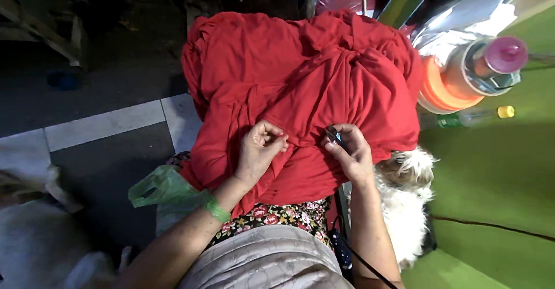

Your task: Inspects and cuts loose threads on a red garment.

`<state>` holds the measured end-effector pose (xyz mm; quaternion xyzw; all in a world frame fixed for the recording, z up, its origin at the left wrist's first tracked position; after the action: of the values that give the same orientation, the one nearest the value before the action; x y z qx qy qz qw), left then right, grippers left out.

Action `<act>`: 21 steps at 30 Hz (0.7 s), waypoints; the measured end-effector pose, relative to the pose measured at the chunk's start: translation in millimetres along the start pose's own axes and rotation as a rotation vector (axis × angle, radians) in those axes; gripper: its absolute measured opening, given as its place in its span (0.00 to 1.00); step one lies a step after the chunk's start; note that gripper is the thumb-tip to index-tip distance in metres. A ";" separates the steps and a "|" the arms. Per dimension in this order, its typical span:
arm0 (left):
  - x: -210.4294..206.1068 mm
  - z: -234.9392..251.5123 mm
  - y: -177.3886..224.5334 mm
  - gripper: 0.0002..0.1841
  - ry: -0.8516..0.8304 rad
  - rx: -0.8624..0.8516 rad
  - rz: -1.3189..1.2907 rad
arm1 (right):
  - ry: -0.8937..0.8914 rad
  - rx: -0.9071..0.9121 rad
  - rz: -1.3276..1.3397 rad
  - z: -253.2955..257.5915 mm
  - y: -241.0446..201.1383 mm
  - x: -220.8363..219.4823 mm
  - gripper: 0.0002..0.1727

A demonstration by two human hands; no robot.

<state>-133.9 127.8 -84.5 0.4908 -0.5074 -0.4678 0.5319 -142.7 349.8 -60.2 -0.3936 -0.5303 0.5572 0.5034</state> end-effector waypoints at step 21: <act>-17.3 0.9 26.9 0.13 -0.032 -0.472 0.701 | -0.078 0.211 -0.351 -15.1 -18.4 -3.7 0.10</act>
<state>-135.6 147.1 -59.1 0.1461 -0.5307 -0.3695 0.7486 -124.7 347.9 -44.3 -0.2185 -0.5486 0.5280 0.6104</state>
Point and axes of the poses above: each hand's wrist, its own z-axis towards the middle knuckle, its own x-axis out of the back of the hand, y = z × x, the point moved 5 cm from there along z, towards the middle knuckle, and after that the axes turned 13 degrees about z, right-handed, at the moved point
